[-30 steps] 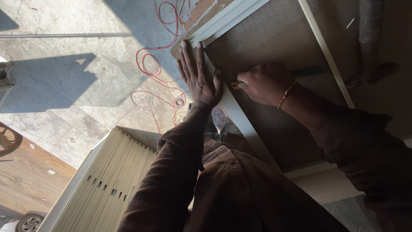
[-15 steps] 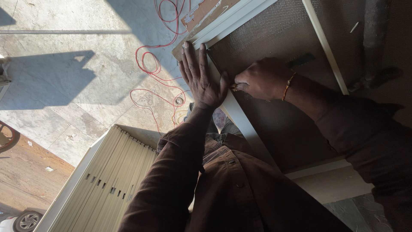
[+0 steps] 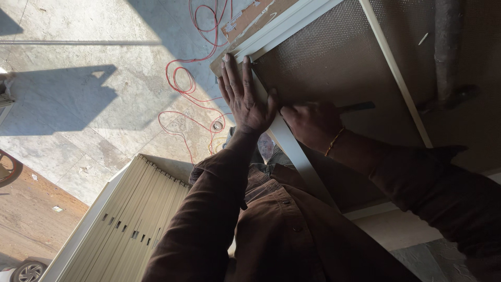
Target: The person fits thin wooden beading strips along the edge of a mesh screen frame, marks a strip with a pencil, cuts it to length with a small hand saw, and hammers nails to secure the strips around the frame, pressing the mesh taut as they work.
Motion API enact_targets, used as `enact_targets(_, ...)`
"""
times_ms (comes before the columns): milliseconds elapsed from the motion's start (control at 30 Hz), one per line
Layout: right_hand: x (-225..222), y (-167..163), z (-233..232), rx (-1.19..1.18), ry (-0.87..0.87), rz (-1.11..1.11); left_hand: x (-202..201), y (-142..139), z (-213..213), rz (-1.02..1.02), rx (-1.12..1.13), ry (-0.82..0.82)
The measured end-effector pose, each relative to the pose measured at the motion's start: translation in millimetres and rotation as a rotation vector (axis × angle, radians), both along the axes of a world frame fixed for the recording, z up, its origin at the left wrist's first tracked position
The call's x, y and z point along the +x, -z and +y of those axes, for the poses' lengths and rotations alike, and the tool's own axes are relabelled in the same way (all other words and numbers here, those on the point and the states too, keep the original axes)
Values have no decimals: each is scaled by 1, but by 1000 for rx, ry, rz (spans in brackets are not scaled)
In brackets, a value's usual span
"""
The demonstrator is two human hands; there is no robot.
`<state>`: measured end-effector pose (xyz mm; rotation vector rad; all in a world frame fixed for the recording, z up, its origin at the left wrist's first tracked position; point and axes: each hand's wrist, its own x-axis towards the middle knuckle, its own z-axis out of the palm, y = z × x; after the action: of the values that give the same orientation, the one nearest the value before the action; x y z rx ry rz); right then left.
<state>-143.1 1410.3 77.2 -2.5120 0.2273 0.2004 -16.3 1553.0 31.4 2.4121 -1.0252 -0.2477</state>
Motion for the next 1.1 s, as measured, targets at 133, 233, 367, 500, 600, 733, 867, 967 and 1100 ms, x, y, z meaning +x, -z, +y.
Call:
enact_targets(133,7,-2,-9,50,-9,271,2,0,2,-7,5,0)
enact_targets(233,11,-3,-20,49,-89,321,3,0,2,2,51,2)
enact_targets(367,17,-6,-28,101,-124,390,3,-1,2,5,8,6)
enact_targets(500,25,-3,-24,159,-148,440,3,-1,1,25,28,-2)
enact_targets(600,21,0,-16,121,-168,436,3,-1,0,20,16,0)
enact_targets(733,10,-4,-14,224,-54,271,2,-2,1,24,-7,8)
enact_targets(867,17,-10,-37,108,-63,357,1,-1,3,14,-3,9)
enact_targets(967,40,-10,-57,36,-48,371,3,0,3,7,-10,7)
enact_targets(1100,67,-9,-62,-13,-103,340,5,-2,3,36,-36,9)
